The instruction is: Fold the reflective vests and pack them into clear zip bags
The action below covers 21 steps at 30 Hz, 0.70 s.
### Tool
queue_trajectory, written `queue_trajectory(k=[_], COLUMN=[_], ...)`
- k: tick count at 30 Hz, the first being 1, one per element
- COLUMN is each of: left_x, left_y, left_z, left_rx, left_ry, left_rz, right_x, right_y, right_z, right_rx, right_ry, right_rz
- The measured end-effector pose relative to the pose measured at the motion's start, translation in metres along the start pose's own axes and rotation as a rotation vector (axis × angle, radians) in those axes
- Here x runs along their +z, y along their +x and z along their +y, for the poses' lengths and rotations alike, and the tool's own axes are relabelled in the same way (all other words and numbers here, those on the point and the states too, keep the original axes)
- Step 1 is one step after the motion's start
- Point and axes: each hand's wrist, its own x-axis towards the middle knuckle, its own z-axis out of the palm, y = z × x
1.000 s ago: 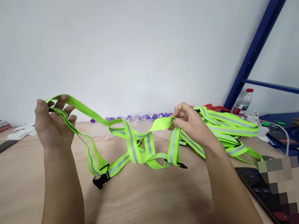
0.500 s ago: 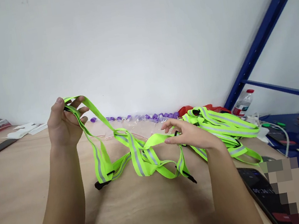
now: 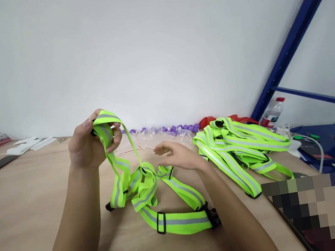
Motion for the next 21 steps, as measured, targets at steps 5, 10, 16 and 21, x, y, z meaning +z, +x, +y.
queue_trajectory(k=[5, 10, 16, 21], left_x=[0.009, 0.011, -0.003, -0.022], left_y=[-0.002, -0.001, -0.001, -0.008], left_z=[-0.001, -0.003, 0.006, 0.029], left_rx=[0.015, 0.018, 0.072, 0.139], left_ry=[-0.007, -0.003, -0.028, -0.022], left_rz=[-0.015, 0.024, 0.093, 0.119], right_x=[0.04, 0.06, 0.052, 0.039], right_y=[0.012, 0.01, 0.004, -0.002], right_z=[0.004, -0.007, -0.019, -0.023], right_rx=[-0.025, -0.015, -0.072, -0.013], right_ry=[0.227, 0.281, 0.209, 0.057], right_rz=[-0.316, -0.39, -0.153, 0.173])
